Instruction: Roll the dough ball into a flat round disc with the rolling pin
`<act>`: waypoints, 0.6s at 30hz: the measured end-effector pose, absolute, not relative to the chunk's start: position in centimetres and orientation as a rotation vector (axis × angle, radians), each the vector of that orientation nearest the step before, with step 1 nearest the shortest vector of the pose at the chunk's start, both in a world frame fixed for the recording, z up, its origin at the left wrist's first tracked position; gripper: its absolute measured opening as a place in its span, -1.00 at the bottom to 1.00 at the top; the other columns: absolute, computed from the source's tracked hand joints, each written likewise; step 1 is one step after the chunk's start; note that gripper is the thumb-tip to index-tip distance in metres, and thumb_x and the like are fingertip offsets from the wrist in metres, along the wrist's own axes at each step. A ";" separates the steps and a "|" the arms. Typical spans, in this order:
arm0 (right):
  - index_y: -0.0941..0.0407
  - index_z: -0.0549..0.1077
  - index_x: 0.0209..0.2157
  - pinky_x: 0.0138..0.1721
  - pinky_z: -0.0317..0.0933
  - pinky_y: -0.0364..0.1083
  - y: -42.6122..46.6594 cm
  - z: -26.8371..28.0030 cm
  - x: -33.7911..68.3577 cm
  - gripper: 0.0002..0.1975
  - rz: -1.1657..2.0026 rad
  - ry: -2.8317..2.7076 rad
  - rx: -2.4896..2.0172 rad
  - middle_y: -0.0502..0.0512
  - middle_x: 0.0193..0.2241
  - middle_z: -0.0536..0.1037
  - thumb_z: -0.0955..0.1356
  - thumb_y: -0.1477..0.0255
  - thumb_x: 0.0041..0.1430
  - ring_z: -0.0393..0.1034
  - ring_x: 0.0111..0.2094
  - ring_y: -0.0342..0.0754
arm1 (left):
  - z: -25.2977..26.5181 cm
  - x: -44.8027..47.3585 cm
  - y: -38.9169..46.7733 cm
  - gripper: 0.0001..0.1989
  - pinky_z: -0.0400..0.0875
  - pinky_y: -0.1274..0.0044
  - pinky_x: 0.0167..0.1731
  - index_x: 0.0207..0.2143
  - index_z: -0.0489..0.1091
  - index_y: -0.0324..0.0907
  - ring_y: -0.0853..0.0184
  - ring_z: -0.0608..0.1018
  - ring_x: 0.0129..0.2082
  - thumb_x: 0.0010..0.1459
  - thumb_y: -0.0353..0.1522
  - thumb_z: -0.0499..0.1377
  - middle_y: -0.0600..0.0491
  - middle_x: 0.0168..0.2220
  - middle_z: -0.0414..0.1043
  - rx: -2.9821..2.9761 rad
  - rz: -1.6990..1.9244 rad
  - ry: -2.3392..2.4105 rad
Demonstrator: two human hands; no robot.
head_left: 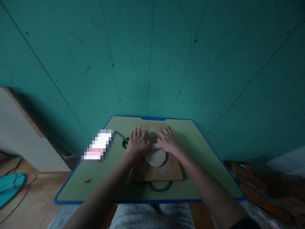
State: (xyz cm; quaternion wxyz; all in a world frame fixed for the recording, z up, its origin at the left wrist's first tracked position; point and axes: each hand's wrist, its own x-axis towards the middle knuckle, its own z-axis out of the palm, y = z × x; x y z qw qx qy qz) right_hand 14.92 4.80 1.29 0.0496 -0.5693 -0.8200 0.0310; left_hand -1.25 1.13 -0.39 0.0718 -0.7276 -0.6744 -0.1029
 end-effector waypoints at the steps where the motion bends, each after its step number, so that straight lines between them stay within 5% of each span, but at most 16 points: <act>1: 0.13 0.41 0.15 0.32 -0.23 0.20 4.5 1.3 15.0 -0.55 0.091 -2.498 -1.729 0.29 0.32 0.17 0.20 0.34 0.29 -0.05 0.36 0.16 | -0.4 -1.2 0.8 -0.47 0.09 0.16 0.24 0.20 0.30 -0.32 -0.07 0.17 0.33 0.26 -0.24 -0.01 -0.30 0.26 0.23 -2.176 -0.327 -1.999; 8: 0.24 0.36 0.19 0.35 -0.22 0.14 -0.8 0.5 16.3 -0.50 -0.085 -2.471 -1.521 0.28 0.27 0.27 0.09 0.30 0.40 0.05 0.33 0.12 | -0.6 -0.5 -4.2 -0.49 0.25 0.21 0.18 0.16 0.33 -0.31 -0.02 0.33 0.24 0.33 -0.20 -0.08 -0.27 0.20 0.33 -2.198 -0.450 -1.862; 13: 0.32 0.21 0.28 0.34 -0.15 0.17 -5.6 -1.5 17.9 -0.40 -0.130 -2.399 -1.377 0.30 0.30 0.21 0.14 0.23 0.37 -0.02 0.35 0.15 | -2.0 -0.1 -8.7 -0.43 0.17 0.15 0.23 0.21 0.26 -0.31 -0.04 0.19 0.32 0.28 -0.13 -0.01 -0.29 0.27 0.21 -2.212 -0.539 -1.749; 18: 0.28 0.33 0.21 0.34 -0.12 0.13 -5.6 -1.4 18.3 -0.46 -0.043 -2.399 -1.353 0.25 0.24 0.32 0.11 0.25 0.39 0.08 0.32 0.09 | -0.6 0.0 -8.3 -0.49 0.27 0.17 0.15 0.11 0.37 -0.24 -0.04 0.33 0.23 0.30 -0.10 -0.03 -0.26 0.18 0.34 -2.267 -0.492 -1.804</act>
